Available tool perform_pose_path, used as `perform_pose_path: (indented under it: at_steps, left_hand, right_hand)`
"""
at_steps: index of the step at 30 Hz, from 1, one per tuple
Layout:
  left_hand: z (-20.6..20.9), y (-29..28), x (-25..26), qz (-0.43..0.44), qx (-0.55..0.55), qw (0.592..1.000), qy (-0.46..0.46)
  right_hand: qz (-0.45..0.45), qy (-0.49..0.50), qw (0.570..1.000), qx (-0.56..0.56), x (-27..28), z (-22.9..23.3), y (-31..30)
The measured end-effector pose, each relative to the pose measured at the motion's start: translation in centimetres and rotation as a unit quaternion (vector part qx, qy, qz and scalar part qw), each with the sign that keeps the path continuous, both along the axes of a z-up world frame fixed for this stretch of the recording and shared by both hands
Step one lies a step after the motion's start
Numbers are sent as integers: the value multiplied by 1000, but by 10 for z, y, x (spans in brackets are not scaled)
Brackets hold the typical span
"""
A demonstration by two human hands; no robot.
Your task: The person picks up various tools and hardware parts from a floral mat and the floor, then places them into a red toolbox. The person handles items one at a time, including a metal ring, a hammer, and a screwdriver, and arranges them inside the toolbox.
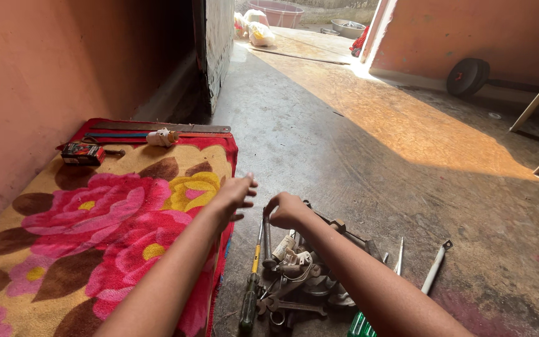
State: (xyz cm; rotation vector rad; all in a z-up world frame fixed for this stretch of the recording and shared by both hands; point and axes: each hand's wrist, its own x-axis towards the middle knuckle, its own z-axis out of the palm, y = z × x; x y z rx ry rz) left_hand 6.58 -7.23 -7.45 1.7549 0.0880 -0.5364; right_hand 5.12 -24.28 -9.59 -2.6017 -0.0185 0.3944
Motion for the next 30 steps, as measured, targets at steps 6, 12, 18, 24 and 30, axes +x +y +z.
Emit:
perform_pose_path:
  at_steps: [6, 12, 18, 24, 30]
  left_hand:
    - [33, 44, 21, 45, -223, 964, -139]
    - [47, 98, 27, 192, -248, 923, -223]
    - [40, 170, 19, 295, -213, 899, -244]
    - [34, 228, 24, 382, -224, 853, -276]
    - [11, 249, 31, 458, 18, 790, -408]
  right_hand:
    - [-29, -164, 973, 157, -8, 37, 52]
    - [-48, -269, 910, 311, 4, 71, 112]
    - [-5, -289, 904, 315, 23, 70, 158]
    - [28, -323, 934, 148, 29, 52, 203]
    - [57, -350, 930, 94, 29, 48, 223]
